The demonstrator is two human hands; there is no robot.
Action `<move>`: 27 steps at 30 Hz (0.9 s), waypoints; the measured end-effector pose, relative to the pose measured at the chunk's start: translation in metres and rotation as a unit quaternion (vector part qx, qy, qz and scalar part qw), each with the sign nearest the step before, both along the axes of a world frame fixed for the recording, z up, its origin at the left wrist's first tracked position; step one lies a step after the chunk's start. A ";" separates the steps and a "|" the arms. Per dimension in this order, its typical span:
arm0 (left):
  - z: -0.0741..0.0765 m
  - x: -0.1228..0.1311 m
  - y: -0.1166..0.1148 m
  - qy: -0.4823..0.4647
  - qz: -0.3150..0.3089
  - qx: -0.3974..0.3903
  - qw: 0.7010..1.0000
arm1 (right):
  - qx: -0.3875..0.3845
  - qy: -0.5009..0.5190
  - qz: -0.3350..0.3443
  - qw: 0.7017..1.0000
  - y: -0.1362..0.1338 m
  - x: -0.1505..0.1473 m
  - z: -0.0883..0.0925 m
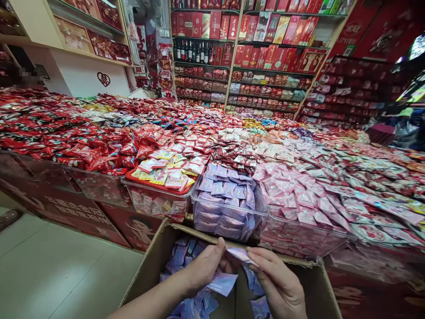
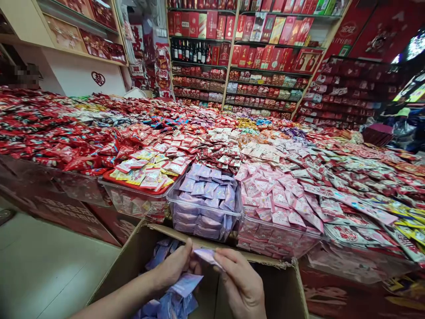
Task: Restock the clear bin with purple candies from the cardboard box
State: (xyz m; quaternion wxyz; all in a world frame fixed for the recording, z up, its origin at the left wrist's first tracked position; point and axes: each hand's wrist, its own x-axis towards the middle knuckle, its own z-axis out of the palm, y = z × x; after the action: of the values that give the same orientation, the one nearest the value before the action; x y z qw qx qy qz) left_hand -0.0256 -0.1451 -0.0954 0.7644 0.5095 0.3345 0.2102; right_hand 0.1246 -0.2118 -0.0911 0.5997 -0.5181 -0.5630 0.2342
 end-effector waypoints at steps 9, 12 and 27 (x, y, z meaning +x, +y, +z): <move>0.012 0.001 0.002 -0.063 0.047 0.008 0.997 | -0.061 0.023 0.180 0.982 -0.001 0.012 0.003; 0.009 0.004 0.001 -0.064 0.055 0.051 0.995 | -0.140 0.142 0.127 0.972 0.003 0.009 -0.001; 0.017 -0.007 -0.005 -0.026 0.021 0.259 0.965 | -0.103 0.081 0.055 0.990 0.007 -0.005 -0.006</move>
State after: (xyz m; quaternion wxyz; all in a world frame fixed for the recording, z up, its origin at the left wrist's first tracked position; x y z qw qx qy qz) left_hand -0.0322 -0.1504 -0.0781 0.6099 0.6776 0.2593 0.3187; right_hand 0.1199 -0.2050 -0.0973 0.5731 -0.5248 -0.5131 0.3645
